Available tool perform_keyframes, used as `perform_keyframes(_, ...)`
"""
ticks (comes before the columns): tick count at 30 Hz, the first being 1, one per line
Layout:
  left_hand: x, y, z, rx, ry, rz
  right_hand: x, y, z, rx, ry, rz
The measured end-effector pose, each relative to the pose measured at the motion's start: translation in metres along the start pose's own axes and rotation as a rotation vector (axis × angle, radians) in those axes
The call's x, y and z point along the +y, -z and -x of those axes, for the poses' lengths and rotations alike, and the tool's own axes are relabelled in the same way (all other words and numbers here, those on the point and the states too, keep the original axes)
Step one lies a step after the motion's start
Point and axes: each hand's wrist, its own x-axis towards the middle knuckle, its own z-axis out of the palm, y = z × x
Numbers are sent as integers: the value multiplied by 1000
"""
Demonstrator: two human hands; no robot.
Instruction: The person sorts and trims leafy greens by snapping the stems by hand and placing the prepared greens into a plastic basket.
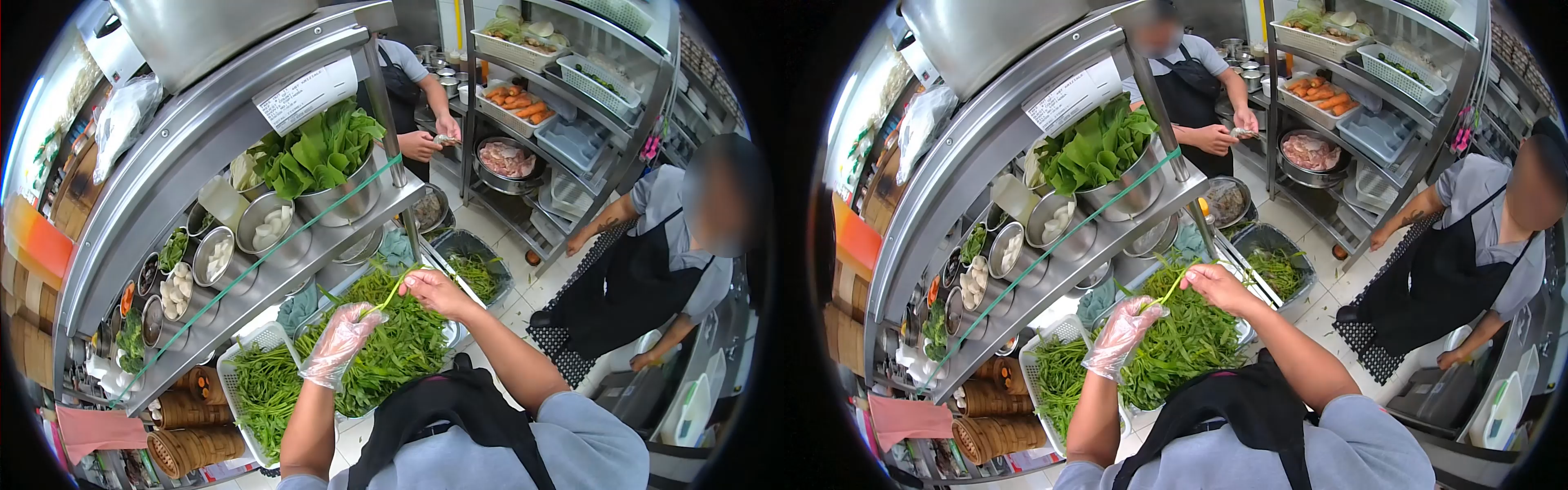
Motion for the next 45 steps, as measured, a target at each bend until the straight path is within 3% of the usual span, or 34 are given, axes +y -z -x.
perform_keyframes(1,-14,-1,-3,11,-38,40,6,2,-1,3,2,-2)
perform_keyframes(4,-25,0,-1,19,-85,169,13,11,-2,343,-20,-313)
perform_keyframes(7,-18,7,4,24,-52,303,0,3,3,353,-32,-263)
perform_keyframes(9,-21,10,7,-6,48,400,-9,-6,10,264,-9,-300)
perform_keyframes(11,-22,9,4,-49,97,529,-13,-10,12,43,42,-606)
perform_keyframes(13,-33,5,-2,61,113,652,-8,-9,9,-70,59,-737)
perform_keyframes(15,-37,6,-5,73,115,669,-14,-18,6,-138,114,-560)
perform_keyframes(20,-42,9,-8,-156,56,578,-11,-33,7,193,142,-304)
perform_keyframes(25,-24,9,-9,-193,-9,525,-8,-38,15,213,152,-180)
perform_keyframes(29,-22,5,-18,-25,-60,183,-9,-47,25,295,167,-69)
perform_keyframes(31,-21,-2,-19,110,-287,59,-2,-50,26,349,150,0)
perform_keyframes(33,-15,-3,-16,20,-300,50,15,-54,19,354,397,198)
perform_keyframes(35,-16,-5,-15,-91,-292,-77,22,-60,25,342,320,201)
perform_keyframes(37,-31,-9,-17,-113,-338,-25,15,-71,35,346,291,212)
perform_keyframes(41,-44,-12,-10,-231,-242,173,23,-82,43,323,309,267)
perform_keyframes(43,-72,-21,-20,-132,-604,239,33,-88,43,351,278,396)
perform_keyframes(45,-70,-19,-4,-70,-141,379,40,-108,47,422,408,430)
